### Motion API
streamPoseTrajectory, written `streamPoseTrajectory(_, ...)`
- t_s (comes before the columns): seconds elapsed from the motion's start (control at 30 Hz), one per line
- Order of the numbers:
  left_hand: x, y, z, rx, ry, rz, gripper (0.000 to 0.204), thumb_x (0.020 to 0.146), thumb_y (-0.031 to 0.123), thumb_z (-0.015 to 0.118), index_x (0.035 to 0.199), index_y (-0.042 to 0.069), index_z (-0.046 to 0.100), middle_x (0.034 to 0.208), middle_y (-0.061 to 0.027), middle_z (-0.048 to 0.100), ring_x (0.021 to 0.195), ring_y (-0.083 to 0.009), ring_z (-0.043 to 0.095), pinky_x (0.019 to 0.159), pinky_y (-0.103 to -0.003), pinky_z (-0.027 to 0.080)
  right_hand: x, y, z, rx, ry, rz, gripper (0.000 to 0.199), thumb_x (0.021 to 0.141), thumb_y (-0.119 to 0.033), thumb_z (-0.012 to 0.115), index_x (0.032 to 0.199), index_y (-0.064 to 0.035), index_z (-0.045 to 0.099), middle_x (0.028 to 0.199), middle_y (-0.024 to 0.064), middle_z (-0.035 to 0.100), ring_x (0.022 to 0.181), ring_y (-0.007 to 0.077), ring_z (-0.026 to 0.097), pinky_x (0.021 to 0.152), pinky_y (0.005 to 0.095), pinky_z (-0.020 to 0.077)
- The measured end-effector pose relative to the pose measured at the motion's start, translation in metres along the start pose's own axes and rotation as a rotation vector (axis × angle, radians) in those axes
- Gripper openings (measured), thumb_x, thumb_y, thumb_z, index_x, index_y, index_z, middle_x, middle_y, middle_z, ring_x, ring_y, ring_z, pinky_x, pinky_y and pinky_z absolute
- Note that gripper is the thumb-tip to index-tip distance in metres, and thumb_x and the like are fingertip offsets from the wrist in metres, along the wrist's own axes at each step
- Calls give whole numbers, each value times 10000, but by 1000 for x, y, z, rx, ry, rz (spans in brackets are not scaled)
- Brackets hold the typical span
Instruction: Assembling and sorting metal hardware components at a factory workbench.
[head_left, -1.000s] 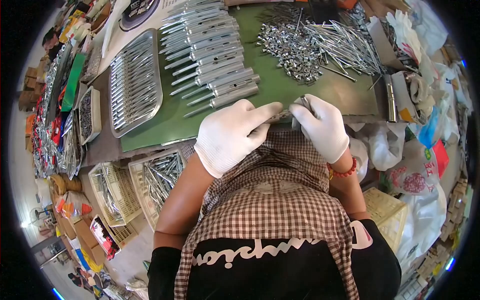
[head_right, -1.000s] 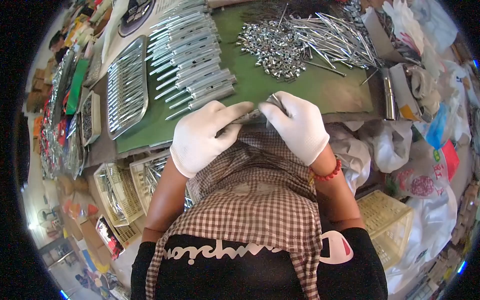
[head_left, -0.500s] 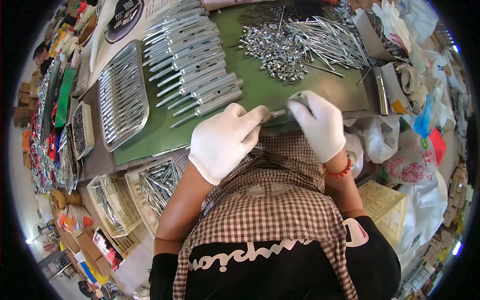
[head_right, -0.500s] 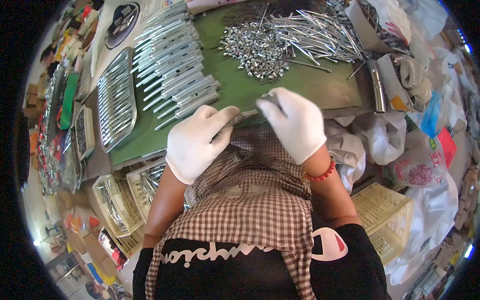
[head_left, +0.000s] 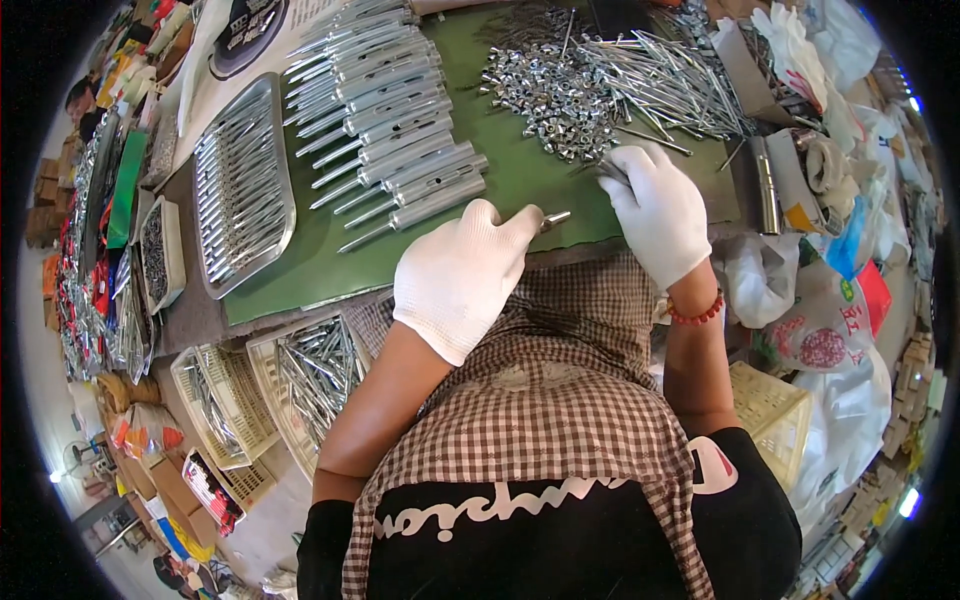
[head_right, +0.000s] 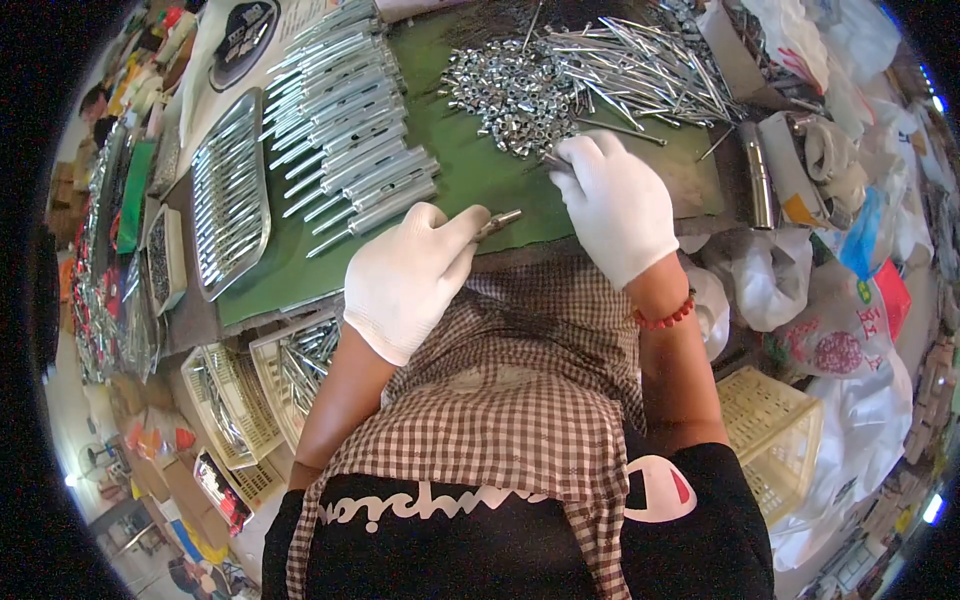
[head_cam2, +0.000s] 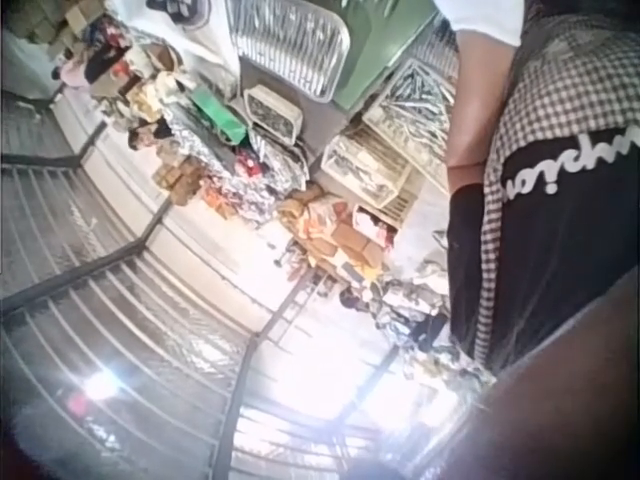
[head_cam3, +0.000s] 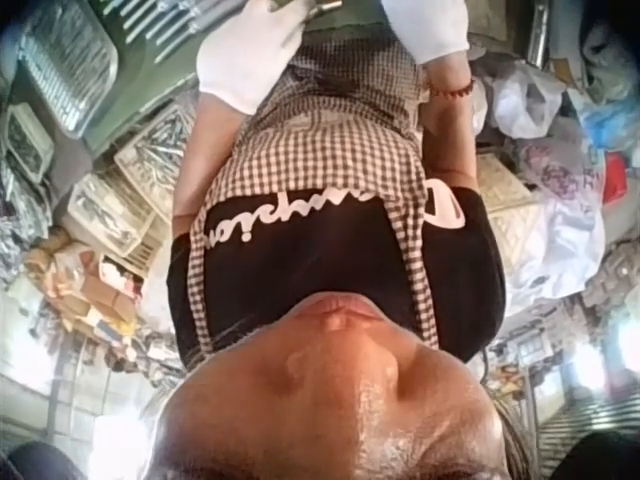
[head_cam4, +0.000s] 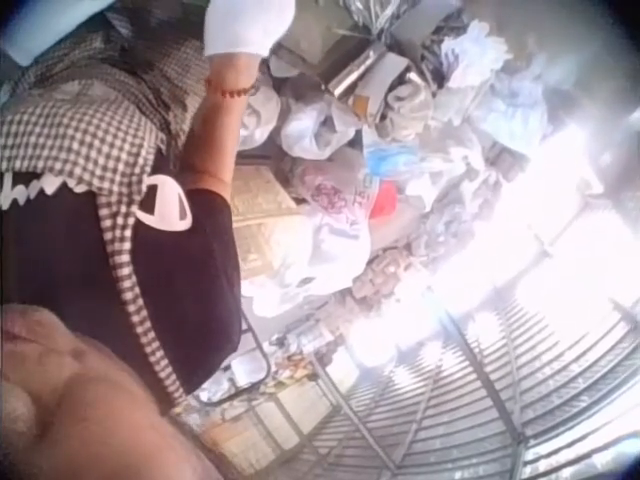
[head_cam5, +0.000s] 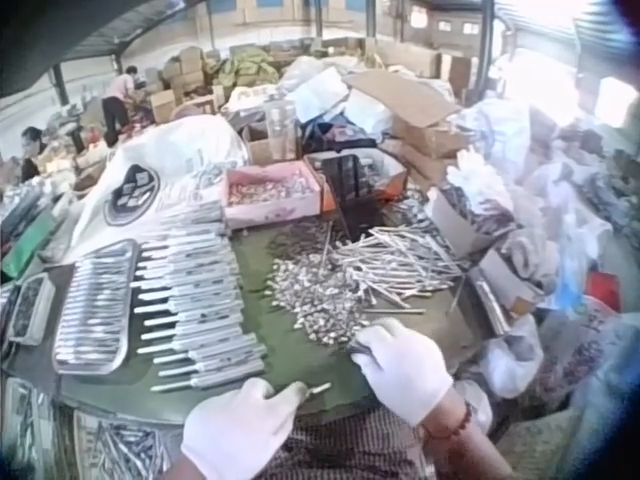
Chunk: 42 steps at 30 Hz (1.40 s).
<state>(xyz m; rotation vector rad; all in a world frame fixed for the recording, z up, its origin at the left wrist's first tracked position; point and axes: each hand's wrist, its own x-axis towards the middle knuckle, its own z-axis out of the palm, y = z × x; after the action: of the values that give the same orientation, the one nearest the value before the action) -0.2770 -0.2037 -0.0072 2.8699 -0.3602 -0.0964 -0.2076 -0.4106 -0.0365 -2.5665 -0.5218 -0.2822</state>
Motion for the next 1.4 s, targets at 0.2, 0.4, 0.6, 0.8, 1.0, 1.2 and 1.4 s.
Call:
streamPoseTrajectory(0.2,1,0,-1,-38,-3,8,246,876,212,552,1117,216,600,813,-83,538,664,-274,591,574,-382,472,-10,-28,-1,295,-175,-103,138,823,-174,659,922,-87,617,828,113,619,776,324,614,669,411,495)
streamPoseTrajectory(0.4,1,-2,1,-57,15,27,265,857,204,566,1120,179,583,842,-106,569,645,-284,633,541,-401,518,-11,-33,8,290,-176,-80,173,793,-215,696,898,-95,627,801,112,609,758,325,614,649,413,489)
streamPoseTrajectory(0.6,3,0,-1,-13,-40,-23,230,878,225,551,1102,220,600,809,-75,553,673,-270,597,582,-378,481,-7,-21,0,278,98,63,180,788,-190,716,911,-65,682,857,112,656,768,273,639,697,326,507)
streamPoseTrajectory(0.8,3,0,2,-16,8,5,208,879,225,562,1085,235,590,792,-71,548,665,-271,593,574,-377,479,16,16,-1,20,178,202,181,800,-254,687,899,-103,699,866,90,651,795,281,634,700,361,498)
streamPoseTrajectory(1.0,3,0,-1,-17,-10,-17,201,881,226,566,1079,240,590,787,-66,545,661,-268,591,572,-376,476,22,21,1,-45,94,237,187,793,-284,688,882,-120,699,872,80,639,804,289,629,696,373,490)
streamPoseTrajectory(1.2,3,0,0,-22,-9,-15,197,882,229,564,1077,236,589,789,-69,545,663,-271,591,573,-377,475,16,18,-5,-27,126,209,180,795,-282,680,872,-119,690,849,77,633,810,289,630,699,372,492)
streamPoseTrajectory(1.4,4,-2,-1,-56,-19,-24,201,888,236,553,1085,224,590,801,-78,549,670,-279,593,580,-382,480,13,15,-6,89,36,129,173,781,-229,697,887,-93,687,851,89,639,780,276,638,698,357,503)
